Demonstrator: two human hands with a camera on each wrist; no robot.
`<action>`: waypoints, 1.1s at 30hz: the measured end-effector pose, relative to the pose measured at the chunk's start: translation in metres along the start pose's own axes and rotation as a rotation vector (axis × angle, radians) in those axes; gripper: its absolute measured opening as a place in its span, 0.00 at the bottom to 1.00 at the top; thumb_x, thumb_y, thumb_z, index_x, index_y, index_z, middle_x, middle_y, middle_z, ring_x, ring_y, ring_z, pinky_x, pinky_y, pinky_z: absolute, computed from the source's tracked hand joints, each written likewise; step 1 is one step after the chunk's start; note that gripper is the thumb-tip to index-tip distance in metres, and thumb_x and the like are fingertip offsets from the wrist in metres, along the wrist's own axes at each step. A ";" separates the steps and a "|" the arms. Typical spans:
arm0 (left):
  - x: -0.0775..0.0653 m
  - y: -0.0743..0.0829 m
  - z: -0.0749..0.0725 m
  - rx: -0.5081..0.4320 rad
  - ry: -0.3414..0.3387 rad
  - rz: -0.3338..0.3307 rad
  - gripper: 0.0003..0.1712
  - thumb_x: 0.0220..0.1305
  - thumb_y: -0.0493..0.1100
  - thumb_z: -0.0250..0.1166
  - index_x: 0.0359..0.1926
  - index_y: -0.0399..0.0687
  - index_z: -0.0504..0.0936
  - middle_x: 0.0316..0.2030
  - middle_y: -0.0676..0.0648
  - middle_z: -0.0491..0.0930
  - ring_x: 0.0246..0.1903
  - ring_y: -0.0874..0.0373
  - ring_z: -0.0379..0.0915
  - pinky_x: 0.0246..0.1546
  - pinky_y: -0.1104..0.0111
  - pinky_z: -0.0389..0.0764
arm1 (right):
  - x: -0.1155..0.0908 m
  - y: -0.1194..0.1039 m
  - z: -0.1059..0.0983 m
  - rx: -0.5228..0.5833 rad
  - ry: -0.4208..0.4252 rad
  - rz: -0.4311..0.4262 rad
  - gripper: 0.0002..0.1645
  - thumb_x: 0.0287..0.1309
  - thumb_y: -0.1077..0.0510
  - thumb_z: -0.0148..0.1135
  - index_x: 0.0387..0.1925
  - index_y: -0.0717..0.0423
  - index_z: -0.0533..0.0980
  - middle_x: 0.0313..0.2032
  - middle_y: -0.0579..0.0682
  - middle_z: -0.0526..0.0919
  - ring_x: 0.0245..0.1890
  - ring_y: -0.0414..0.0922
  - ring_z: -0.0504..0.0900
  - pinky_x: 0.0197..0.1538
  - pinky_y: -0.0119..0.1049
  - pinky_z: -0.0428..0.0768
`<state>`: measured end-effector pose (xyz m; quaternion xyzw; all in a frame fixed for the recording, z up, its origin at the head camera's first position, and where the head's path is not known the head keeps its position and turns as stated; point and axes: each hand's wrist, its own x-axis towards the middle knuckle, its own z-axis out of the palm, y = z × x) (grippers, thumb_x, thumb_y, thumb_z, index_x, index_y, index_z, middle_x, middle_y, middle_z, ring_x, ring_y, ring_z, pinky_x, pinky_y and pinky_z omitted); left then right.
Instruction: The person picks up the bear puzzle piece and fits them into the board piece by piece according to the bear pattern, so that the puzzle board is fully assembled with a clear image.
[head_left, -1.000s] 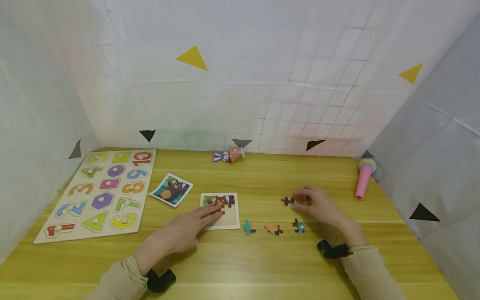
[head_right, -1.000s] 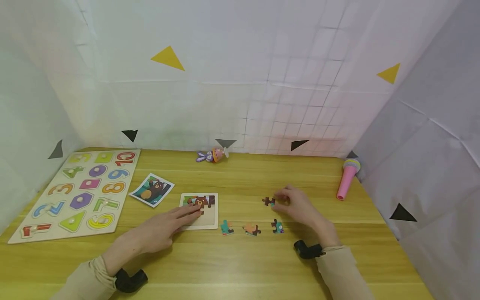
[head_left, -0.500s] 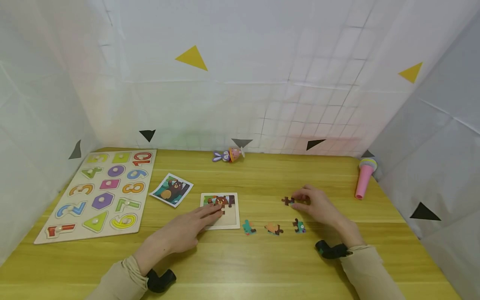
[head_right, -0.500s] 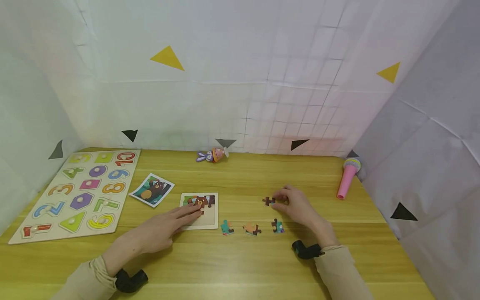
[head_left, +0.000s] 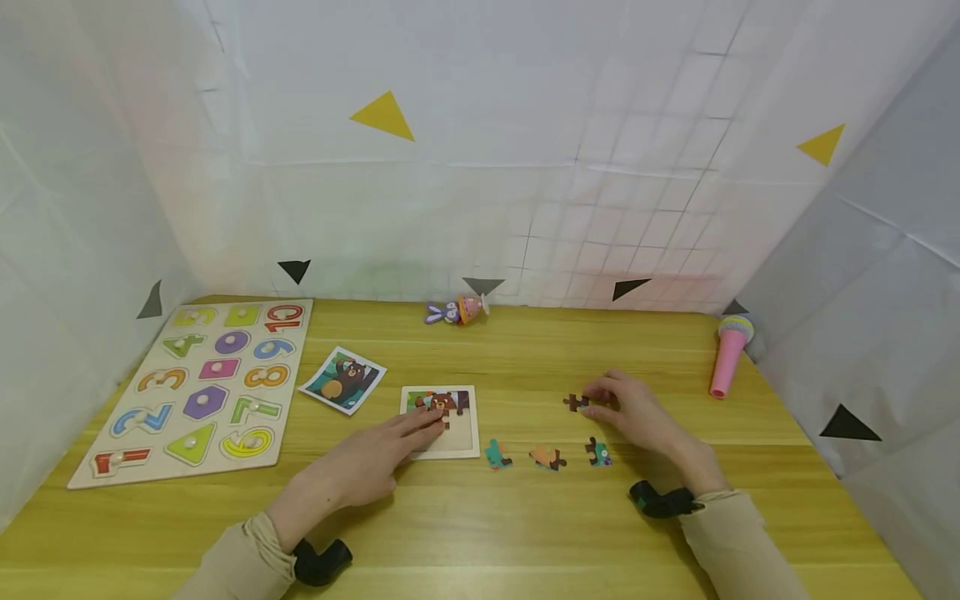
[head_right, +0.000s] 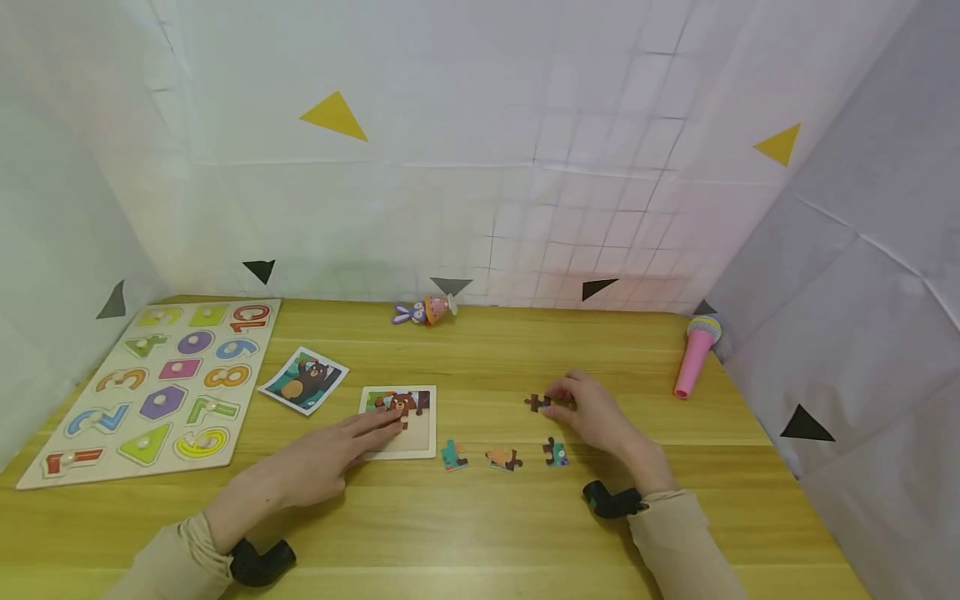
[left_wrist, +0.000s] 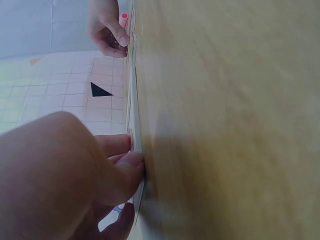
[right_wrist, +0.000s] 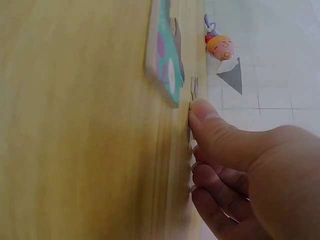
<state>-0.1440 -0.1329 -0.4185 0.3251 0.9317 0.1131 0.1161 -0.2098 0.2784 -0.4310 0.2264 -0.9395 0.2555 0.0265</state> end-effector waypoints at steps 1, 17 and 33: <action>0.000 0.000 0.000 -0.002 -0.002 -0.002 0.51 0.53 0.26 0.61 0.78 0.56 0.58 0.78 0.52 0.51 0.75 0.49 0.52 0.66 0.53 0.71 | 0.000 0.000 0.000 0.002 0.000 -0.002 0.10 0.61 0.59 0.70 0.44 0.56 0.82 0.38 0.46 0.79 0.38 0.42 0.76 0.42 0.38 0.78; 0.001 -0.001 0.003 -0.004 0.003 0.014 0.52 0.52 0.25 0.60 0.78 0.55 0.58 0.79 0.53 0.51 0.76 0.50 0.49 0.69 0.52 0.67 | 0.007 -0.018 0.001 0.015 0.018 -0.068 0.13 0.66 0.57 0.65 0.48 0.59 0.81 0.43 0.49 0.82 0.45 0.47 0.82 0.50 0.46 0.82; 0.002 0.000 0.001 -0.012 -0.001 0.006 0.52 0.52 0.25 0.60 0.78 0.55 0.58 0.78 0.53 0.51 0.76 0.50 0.50 0.70 0.52 0.66 | 0.029 -0.066 0.018 0.021 -0.097 -0.131 0.19 0.68 0.54 0.62 0.56 0.58 0.80 0.46 0.48 0.84 0.46 0.45 0.82 0.50 0.43 0.82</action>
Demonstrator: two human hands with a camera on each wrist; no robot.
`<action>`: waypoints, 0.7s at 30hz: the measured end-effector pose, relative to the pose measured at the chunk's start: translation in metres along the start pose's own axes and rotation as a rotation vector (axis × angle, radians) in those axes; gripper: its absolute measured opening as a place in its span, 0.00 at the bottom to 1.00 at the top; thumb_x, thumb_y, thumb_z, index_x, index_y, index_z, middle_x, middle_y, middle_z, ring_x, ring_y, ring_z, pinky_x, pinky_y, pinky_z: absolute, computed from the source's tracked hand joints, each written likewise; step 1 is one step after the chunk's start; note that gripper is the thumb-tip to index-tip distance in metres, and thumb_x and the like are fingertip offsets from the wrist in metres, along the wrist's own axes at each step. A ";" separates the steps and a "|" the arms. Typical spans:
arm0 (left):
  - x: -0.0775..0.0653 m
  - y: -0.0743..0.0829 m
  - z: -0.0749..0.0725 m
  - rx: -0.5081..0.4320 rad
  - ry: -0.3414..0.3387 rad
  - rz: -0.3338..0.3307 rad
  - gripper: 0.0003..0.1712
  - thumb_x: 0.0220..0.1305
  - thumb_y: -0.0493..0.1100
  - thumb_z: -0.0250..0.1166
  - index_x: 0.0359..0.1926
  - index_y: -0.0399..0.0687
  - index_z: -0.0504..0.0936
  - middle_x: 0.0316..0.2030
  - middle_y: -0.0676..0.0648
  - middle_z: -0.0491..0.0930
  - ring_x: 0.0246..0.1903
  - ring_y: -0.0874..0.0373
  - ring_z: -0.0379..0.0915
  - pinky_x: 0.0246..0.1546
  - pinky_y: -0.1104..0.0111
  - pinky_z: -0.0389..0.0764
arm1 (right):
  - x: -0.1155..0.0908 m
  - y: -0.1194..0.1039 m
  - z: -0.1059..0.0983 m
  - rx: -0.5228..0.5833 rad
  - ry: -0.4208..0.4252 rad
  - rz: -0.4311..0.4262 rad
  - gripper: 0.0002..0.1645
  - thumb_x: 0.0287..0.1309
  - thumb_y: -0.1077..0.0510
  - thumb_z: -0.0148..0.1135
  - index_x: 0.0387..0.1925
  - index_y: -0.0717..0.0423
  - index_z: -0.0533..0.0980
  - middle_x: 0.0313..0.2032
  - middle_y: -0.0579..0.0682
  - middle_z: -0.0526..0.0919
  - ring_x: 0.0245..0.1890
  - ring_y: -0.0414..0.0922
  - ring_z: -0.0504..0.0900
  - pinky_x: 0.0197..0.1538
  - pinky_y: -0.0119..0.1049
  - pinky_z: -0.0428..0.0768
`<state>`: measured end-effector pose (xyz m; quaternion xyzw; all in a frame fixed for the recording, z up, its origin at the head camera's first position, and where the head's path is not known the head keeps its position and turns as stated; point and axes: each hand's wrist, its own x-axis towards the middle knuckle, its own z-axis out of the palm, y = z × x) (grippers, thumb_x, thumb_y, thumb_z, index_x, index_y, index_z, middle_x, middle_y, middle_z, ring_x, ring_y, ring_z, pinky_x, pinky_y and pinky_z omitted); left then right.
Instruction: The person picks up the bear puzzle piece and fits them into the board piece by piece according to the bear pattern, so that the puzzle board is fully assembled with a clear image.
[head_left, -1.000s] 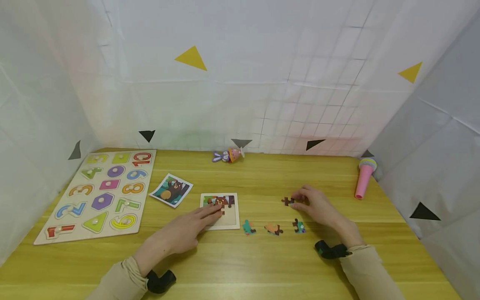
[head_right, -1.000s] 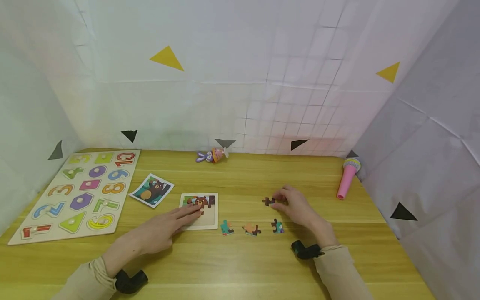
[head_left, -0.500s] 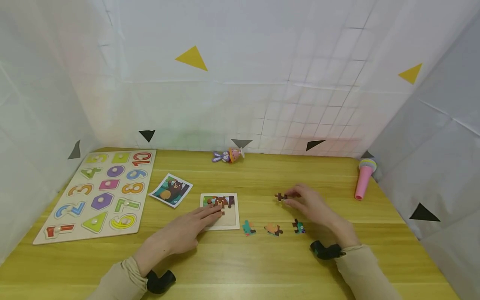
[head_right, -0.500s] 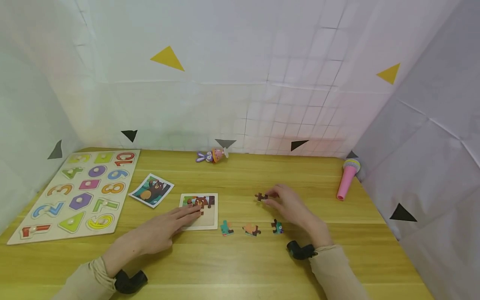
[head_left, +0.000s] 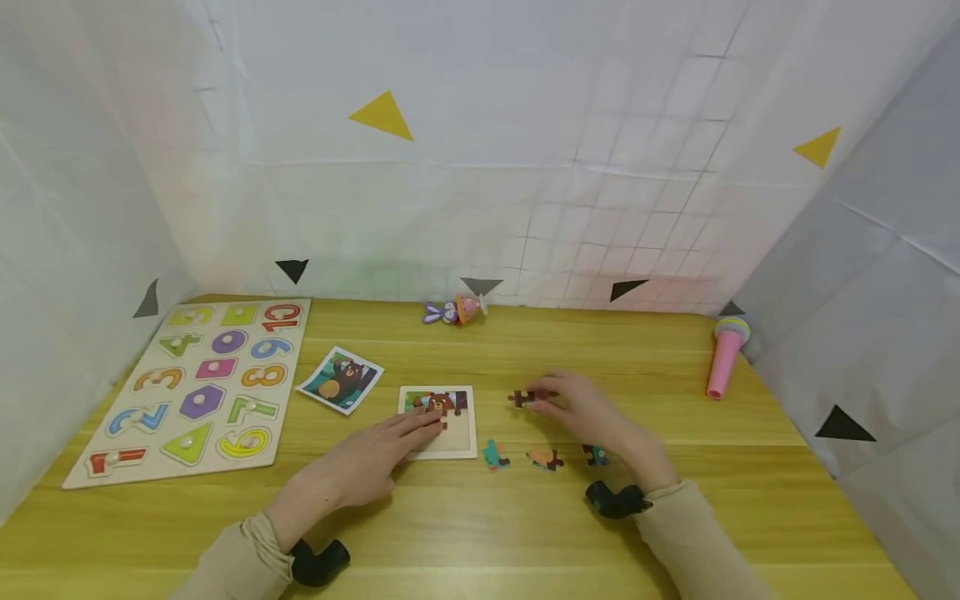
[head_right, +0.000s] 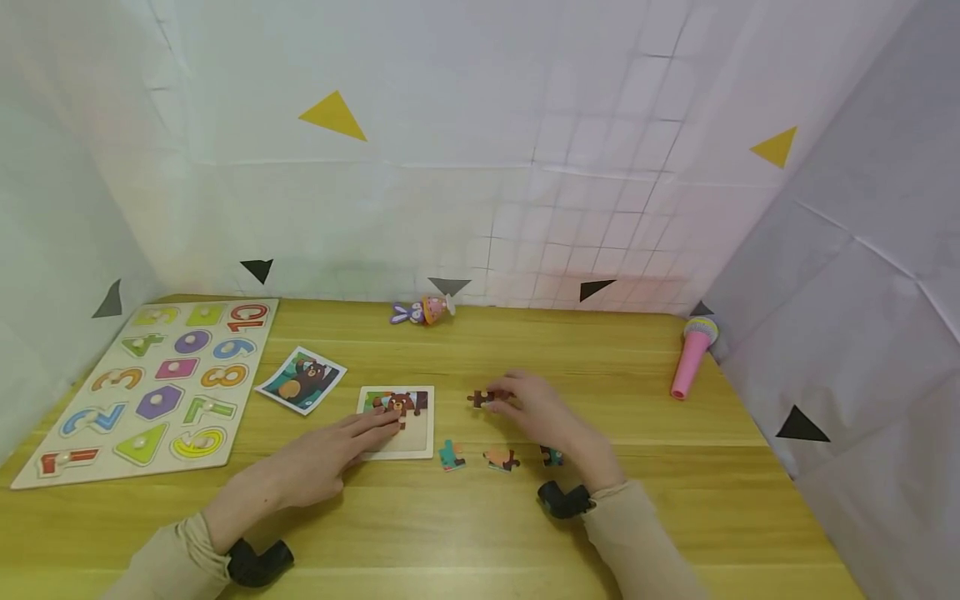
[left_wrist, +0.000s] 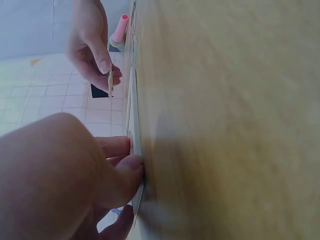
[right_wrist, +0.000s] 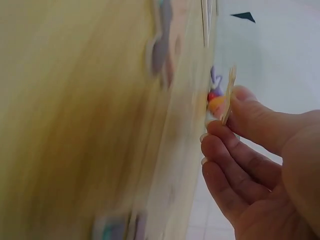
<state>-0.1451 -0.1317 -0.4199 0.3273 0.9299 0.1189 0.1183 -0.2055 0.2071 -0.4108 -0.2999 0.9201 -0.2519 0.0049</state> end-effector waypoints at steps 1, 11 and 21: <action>0.000 0.000 0.000 0.002 -0.001 0.000 0.52 0.52 0.25 0.60 0.78 0.55 0.58 0.78 0.53 0.51 0.76 0.50 0.49 0.70 0.52 0.66 | 0.002 -0.003 0.001 -0.004 -0.005 -0.005 0.18 0.68 0.53 0.62 0.55 0.58 0.81 0.45 0.48 0.84 0.46 0.45 0.82 0.49 0.42 0.82; 0.001 -0.002 0.002 0.009 0.005 0.006 0.51 0.52 0.26 0.60 0.78 0.55 0.59 0.78 0.54 0.52 0.76 0.50 0.50 0.71 0.53 0.65 | 0.024 -0.030 0.015 0.032 -0.053 -0.067 0.17 0.69 0.53 0.61 0.54 0.56 0.80 0.46 0.47 0.81 0.46 0.43 0.80 0.49 0.41 0.81; 0.001 -0.002 0.002 0.013 0.014 0.015 0.51 0.52 0.26 0.60 0.78 0.55 0.59 0.78 0.53 0.53 0.75 0.49 0.52 0.71 0.52 0.63 | 0.038 -0.044 0.030 0.054 -0.079 -0.117 0.15 0.67 0.54 0.64 0.52 0.55 0.83 0.44 0.48 0.80 0.41 0.41 0.78 0.45 0.37 0.79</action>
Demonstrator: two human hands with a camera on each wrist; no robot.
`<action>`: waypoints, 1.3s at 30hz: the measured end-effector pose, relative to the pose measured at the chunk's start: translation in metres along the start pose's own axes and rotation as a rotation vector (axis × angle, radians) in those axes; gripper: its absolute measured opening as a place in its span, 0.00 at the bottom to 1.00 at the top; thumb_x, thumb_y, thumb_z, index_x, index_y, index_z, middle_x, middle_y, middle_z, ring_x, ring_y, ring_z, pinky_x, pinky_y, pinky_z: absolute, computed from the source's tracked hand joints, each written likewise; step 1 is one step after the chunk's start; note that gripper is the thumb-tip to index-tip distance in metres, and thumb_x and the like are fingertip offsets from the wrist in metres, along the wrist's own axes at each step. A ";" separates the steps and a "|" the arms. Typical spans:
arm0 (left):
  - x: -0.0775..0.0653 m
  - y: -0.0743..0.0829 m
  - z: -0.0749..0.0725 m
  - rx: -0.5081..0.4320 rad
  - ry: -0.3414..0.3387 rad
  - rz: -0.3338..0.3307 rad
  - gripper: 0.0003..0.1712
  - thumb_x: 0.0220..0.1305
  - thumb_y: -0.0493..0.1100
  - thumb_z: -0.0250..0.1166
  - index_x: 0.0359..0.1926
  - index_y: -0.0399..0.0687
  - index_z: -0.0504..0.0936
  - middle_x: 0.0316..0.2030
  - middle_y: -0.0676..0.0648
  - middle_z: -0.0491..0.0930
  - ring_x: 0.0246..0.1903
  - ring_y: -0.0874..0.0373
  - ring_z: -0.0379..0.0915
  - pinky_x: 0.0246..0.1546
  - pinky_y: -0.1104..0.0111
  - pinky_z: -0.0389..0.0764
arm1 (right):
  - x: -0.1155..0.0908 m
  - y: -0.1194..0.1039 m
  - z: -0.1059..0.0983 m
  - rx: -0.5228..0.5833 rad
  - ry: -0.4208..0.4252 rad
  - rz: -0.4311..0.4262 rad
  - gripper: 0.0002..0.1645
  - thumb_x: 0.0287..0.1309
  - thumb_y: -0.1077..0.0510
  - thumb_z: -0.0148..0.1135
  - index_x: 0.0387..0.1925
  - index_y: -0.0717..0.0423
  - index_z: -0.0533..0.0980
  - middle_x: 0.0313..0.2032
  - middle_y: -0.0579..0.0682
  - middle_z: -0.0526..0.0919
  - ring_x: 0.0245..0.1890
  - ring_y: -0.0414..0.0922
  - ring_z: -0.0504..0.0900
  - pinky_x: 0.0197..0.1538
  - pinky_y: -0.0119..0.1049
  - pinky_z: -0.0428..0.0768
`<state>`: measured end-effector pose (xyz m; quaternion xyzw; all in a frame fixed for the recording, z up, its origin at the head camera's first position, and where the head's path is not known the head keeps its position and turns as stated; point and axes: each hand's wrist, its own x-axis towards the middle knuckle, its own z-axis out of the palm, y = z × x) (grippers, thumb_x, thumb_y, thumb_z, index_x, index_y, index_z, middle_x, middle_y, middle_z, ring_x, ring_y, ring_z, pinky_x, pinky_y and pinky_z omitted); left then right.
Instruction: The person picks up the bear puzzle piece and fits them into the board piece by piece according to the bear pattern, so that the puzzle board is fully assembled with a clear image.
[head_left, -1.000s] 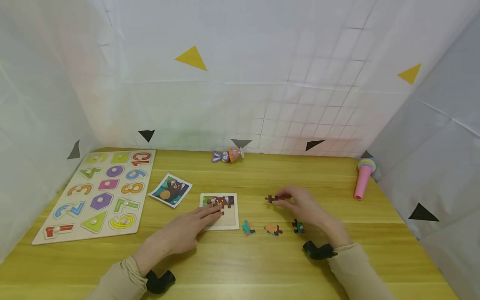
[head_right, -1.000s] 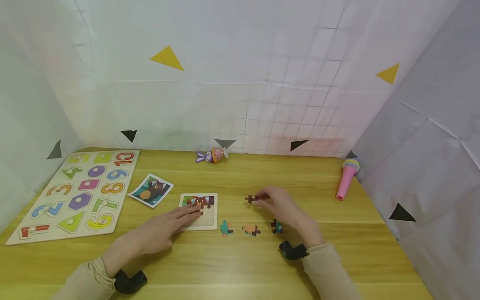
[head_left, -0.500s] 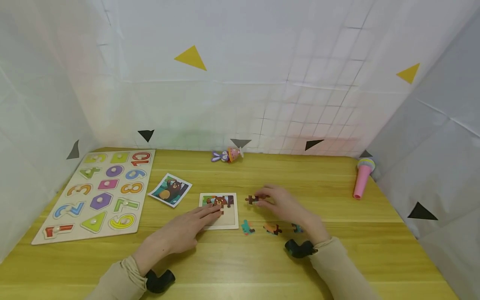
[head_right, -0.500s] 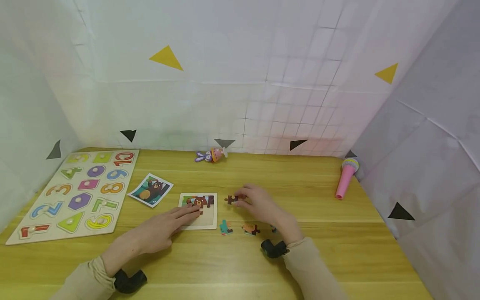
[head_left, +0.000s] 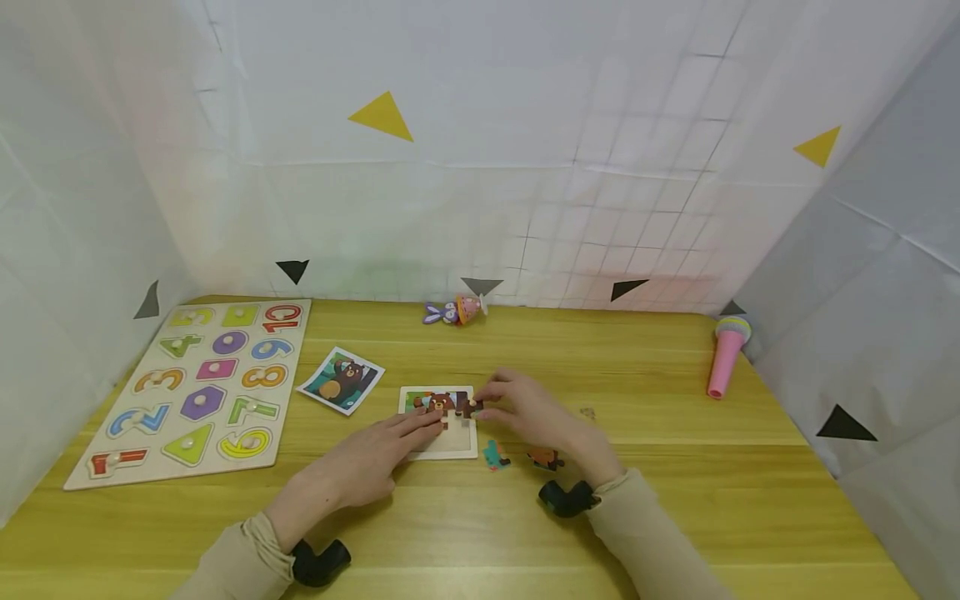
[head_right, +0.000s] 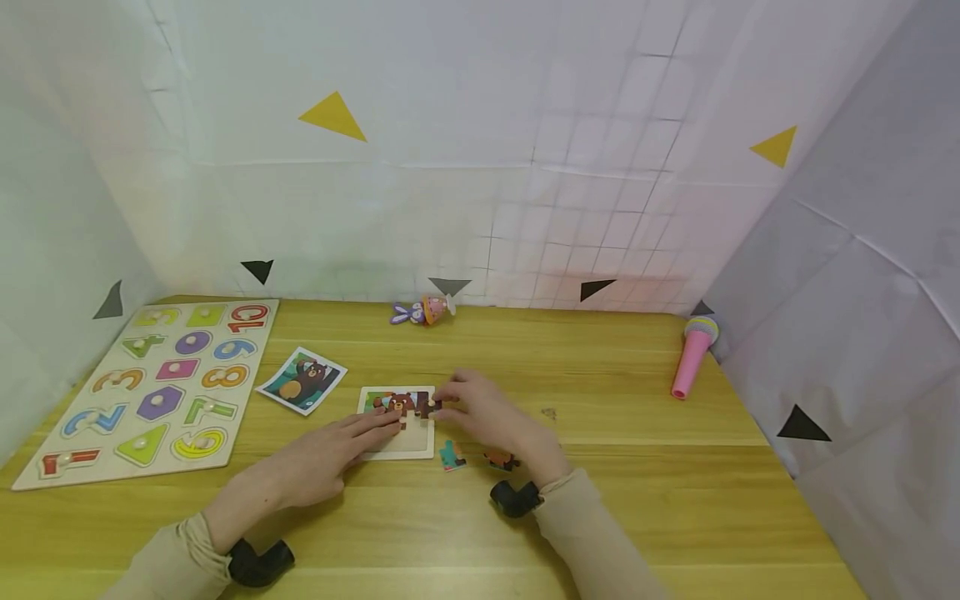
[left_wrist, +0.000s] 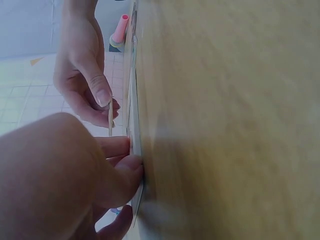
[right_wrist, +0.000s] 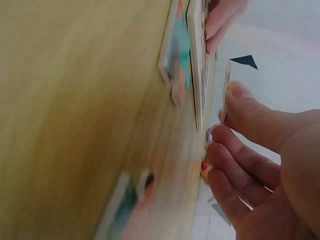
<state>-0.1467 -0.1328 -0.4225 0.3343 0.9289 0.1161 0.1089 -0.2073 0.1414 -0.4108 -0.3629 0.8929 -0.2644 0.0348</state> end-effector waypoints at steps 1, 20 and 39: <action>0.000 0.000 0.000 0.000 -0.001 -0.002 0.51 0.53 0.26 0.60 0.78 0.55 0.59 0.78 0.53 0.53 0.75 0.49 0.52 0.71 0.51 0.63 | 0.001 -0.001 0.001 -0.002 0.002 -0.009 0.15 0.67 0.54 0.64 0.51 0.55 0.83 0.44 0.48 0.81 0.40 0.41 0.78 0.45 0.36 0.79; 0.000 0.001 0.000 0.008 0.019 -0.002 0.53 0.51 0.29 0.63 0.79 0.53 0.56 0.76 0.48 0.57 0.74 0.47 0.54 0.70 0.48 0.64 | 0.013 -0.012 0.014 -0.019 -0.015 -0.020 0.15 0.62 0.55 0.68 0.49 0.57 0.83 0.40 0.48 0.78 0.35 0.42 0.75 0.38 0.31 0.75; 0.001 0.004 -0.001 0.025 0.000 0.008 0.53 0.52 0.31 0.64 0.79 0.54 0.56 0.78 0.51 0.52 0.74 0.47 0.53 0.70 0.48 0.64 | 0.012 -0.010 0.017 -0.028 0.005 -0.022 0.14 0.60 0.54 0.71 0.47 0.53 0.86 0.40 0.48 0.78 0.33 0.42 0.74 0.35 0.30 0.73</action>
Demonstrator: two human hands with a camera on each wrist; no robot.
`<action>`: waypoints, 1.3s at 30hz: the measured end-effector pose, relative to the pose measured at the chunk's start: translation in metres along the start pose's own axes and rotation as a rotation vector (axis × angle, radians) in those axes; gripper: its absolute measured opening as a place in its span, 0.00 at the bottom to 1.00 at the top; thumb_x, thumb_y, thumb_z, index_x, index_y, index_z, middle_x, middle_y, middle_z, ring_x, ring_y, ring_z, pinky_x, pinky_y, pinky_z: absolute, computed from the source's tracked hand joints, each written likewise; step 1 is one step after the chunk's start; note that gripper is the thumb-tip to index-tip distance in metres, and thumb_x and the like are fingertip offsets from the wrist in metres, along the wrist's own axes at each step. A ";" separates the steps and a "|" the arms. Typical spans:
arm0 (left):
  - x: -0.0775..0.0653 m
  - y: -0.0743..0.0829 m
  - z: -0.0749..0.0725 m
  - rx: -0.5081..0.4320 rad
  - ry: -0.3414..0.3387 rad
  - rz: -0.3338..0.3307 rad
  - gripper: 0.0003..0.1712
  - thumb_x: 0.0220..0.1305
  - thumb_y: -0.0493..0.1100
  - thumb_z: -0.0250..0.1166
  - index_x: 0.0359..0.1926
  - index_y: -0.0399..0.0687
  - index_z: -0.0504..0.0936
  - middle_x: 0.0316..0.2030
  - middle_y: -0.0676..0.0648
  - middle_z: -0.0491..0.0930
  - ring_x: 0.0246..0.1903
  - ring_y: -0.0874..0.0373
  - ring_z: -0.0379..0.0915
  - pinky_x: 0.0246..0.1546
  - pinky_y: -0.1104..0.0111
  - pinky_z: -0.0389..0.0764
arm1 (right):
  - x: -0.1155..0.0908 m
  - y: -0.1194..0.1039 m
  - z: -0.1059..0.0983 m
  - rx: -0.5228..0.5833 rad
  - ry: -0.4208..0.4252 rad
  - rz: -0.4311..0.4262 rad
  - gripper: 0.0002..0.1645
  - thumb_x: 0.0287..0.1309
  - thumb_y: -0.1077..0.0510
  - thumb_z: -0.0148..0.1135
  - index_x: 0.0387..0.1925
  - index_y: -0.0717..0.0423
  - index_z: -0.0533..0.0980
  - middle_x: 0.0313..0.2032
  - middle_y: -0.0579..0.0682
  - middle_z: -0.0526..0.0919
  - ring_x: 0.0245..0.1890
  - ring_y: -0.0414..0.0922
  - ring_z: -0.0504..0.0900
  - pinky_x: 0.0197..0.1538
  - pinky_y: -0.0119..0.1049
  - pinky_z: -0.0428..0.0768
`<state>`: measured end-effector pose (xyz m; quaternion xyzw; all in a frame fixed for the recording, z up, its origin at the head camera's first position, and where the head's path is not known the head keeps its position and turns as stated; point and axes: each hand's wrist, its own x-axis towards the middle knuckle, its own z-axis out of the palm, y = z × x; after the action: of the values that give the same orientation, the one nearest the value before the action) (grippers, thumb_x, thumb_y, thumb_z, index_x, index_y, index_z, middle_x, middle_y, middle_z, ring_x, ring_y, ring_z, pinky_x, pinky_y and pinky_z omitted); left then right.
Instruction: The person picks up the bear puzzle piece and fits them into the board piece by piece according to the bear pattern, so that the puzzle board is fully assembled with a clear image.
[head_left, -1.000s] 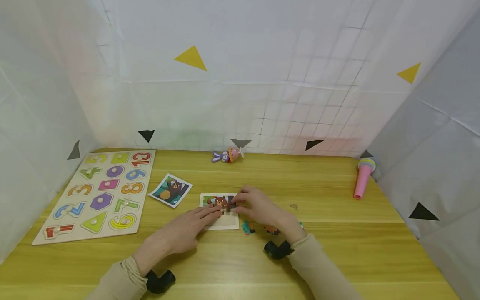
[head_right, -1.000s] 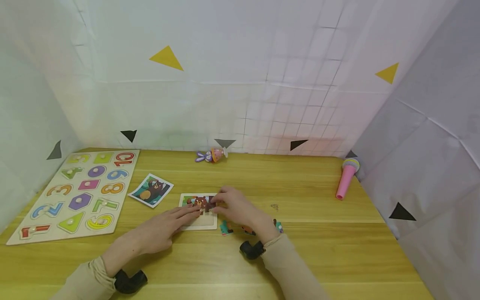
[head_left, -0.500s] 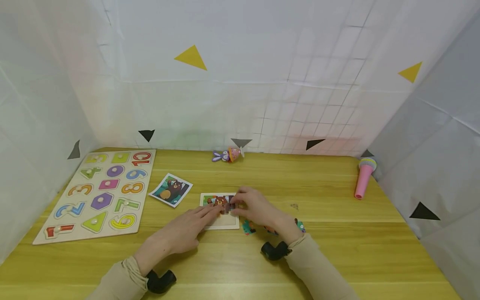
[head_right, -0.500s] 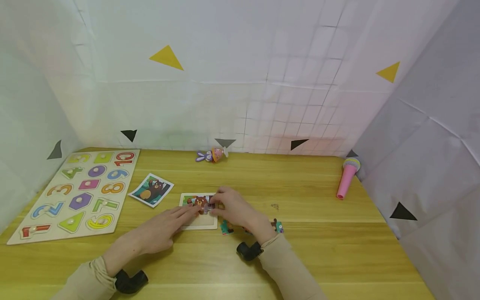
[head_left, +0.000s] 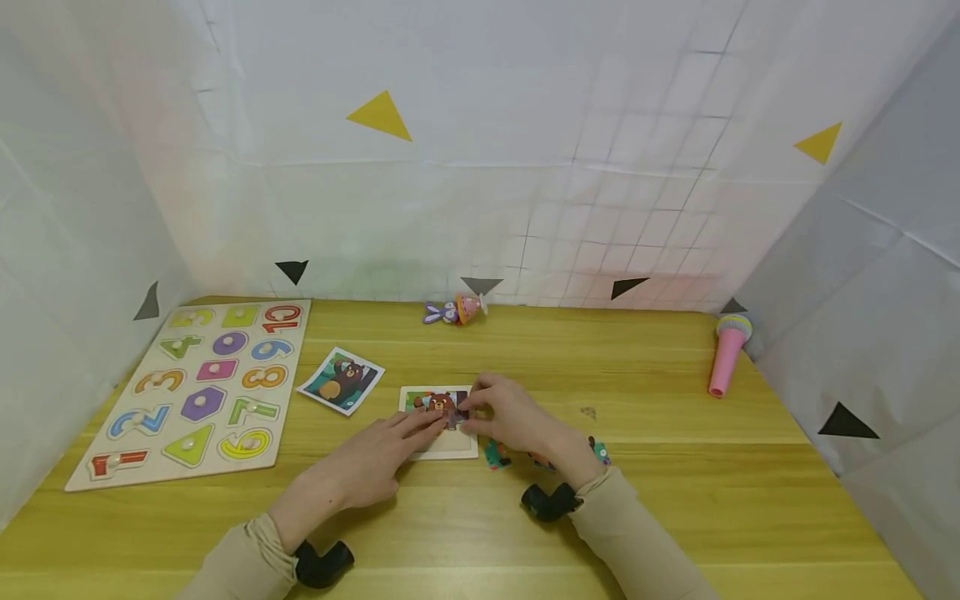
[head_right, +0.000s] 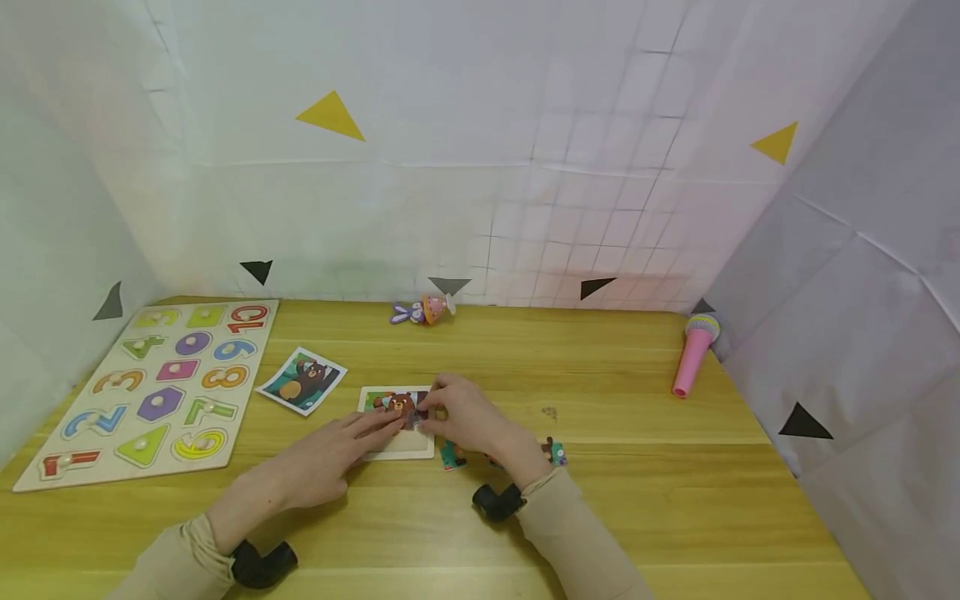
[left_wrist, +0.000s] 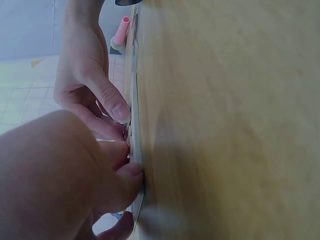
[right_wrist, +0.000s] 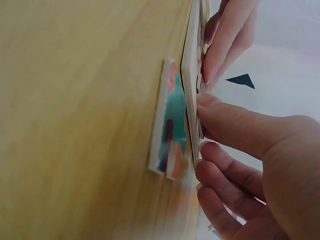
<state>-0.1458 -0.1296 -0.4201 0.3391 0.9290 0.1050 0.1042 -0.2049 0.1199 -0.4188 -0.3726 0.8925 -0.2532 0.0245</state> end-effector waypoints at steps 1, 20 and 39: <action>0.000 0.000 0.000 -0.001 0.001 0.002 0.53 0.52 0.31 0.64 0.79 0.54 0.56 0.78 0.52 0.51 0.74 0.47 0.52 0.70 0.48 0.64 | 0.000 0.000 0.000 0.003 0.001 0.001 0.15 0.60 0.54 0.71 0.47 0.53 0.86 0.40 0.48 0.78 0.33 0.42 0.73 0.34 0.30 0.73; 0.004 0.008 -0.001 0.025 0.065 0.026 0.49 0.50 0.30 0.66 0.76 0.47 0.62 0.76 0.49 0.58 0.72 0.44 0.57 0.66 0.44 0.67 | 0.000 -0.001 0.002 0.029 0.037 0.053 0.08 0.59 0.54 0.72 0.38 0.54 0.86 0.37 0.46 0.79 0.32 0.41 0.75 0.34 0.30 0.75; 0.005 0.010 -0.002 0.106 0.042 0.046 0.49 0.55 0.32 0.66 0.78 0.52 0.59 0.77 0.51 0.55 0.72 0.44 0.55 0.63 0.44 0.70 | -0.001 -0.001 0.000 0.061 0.013 0.053 0.11 0.59 0.56 0.71 0.41 0.57 0.88 0.34 0.45 0.79 0.29 0.35 0.74 0.32 0.27 0.75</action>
<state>-0.1439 -0.1194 -0.4162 0.3632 0.9273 0.0650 0.0640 -0.2038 0.1200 -0.4183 -0.3463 0.8941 -0.2818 0.0366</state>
